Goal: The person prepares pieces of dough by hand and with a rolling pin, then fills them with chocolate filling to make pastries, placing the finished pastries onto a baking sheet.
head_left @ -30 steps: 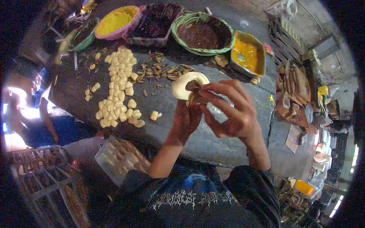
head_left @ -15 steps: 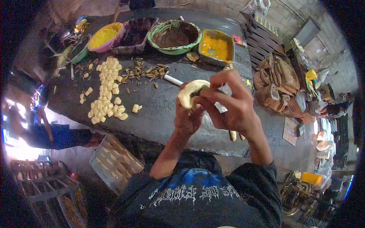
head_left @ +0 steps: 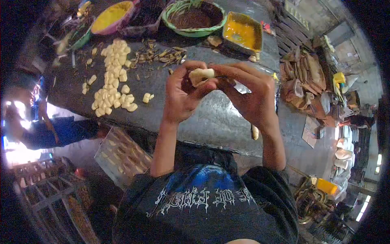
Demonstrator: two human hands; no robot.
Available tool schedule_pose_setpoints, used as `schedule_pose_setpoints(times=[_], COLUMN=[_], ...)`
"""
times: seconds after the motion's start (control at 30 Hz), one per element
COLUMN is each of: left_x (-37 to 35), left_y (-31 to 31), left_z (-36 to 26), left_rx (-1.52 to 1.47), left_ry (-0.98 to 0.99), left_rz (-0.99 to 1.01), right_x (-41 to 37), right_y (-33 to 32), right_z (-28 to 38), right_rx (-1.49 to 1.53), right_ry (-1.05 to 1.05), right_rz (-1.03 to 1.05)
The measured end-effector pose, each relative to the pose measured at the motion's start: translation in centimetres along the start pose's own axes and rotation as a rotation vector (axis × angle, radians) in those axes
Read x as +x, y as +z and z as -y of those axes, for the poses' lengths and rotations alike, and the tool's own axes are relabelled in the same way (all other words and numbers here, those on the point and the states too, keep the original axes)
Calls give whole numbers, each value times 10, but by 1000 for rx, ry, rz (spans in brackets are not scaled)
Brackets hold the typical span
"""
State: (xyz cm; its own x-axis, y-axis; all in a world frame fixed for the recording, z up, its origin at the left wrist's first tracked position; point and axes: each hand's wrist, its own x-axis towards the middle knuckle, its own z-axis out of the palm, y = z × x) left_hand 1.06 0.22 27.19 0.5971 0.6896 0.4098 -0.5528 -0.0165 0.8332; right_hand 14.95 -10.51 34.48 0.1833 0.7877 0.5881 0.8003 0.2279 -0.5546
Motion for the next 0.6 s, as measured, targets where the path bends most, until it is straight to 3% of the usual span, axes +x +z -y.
schedule_pose_setpoints(times=[0.1, 0.2, 0.3, 0.33, 0.5, 0.53, 0.6], left_x=[4, -1, -13, -20, -46, -46, -49], left_y=[-35, -73, -124, -139, -170, -171, -172], left_z=[14, 31, 77, 91, 162, 172, 187], left_rx=[35, 407, 634, 767, 885, 932, 984], left_ry=[-126, -331, -285, -392, -592, -585, -527], left_rz=[-1, -28, 102, 178, 459, 518, 552], right_x=[3, -7, -41, -60, -126, -137, -150], right_y=[34, 87, 139, 158, 207, 213, 224], right_z=[-14, -55, -98, -112, -139, -139, -143], right_rx=[7, 87, 159, 147, -40, -137, -278], right_ry=[89, 166, 393, 451, 700, 613, 712], right_rz=[60, 80, 193, 221, 402, 308, 230])
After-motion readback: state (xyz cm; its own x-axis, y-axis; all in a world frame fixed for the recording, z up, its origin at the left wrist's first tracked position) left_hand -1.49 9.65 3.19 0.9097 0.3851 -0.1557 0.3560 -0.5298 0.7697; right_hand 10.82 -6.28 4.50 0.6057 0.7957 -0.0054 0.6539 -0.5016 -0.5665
